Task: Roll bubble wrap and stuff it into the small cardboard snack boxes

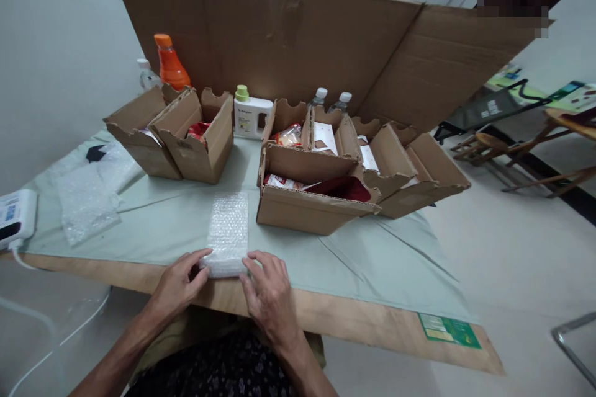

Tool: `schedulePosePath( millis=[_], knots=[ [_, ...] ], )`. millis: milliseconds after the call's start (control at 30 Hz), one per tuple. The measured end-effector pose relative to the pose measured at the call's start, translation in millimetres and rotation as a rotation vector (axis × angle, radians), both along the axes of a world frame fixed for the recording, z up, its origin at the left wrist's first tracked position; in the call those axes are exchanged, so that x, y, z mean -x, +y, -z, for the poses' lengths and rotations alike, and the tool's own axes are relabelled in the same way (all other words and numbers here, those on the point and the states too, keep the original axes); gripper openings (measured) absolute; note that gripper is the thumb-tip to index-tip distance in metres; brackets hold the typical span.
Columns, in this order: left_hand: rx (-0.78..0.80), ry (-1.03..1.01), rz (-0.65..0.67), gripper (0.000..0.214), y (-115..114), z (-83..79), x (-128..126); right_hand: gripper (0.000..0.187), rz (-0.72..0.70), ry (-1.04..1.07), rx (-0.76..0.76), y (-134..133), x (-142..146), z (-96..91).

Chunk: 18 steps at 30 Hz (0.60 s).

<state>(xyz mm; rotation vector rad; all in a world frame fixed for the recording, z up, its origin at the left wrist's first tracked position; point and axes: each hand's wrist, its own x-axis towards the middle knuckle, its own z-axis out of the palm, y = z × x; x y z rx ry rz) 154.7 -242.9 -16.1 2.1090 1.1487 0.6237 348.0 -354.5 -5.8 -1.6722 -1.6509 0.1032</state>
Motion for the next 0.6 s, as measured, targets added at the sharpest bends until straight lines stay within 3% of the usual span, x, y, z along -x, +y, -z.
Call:
schedulePosePath(
  millis=[133,233,367,467,600],
  knots=[
    [-0.061,0.089,-0.007,0.037,4,1.3,-4,0.038,-0.169,-0.169,0.110,5,1,1.2],
    [-0.218,0.080,-0.019,0.036,2,0.8,1,0.034,-0.202,-0.200,0.163,18,2,3.4],
    [-0.407,-0.022,0.144,0.037,-8,-2.3,15,0.026,-0.216,-0.089,0.167,21,2,-2.3],
    [-0.331,-0.053,0.231,0.033,-12,-3.7,17,0.024,-0.228,0.011,0.223,16,3,-8.1],
    [-0.288,-0.001,0.109,0.030,0,0.6,4,0.027,-0.079,-0.060,0.079,14,0,-5.2]
  ],
)
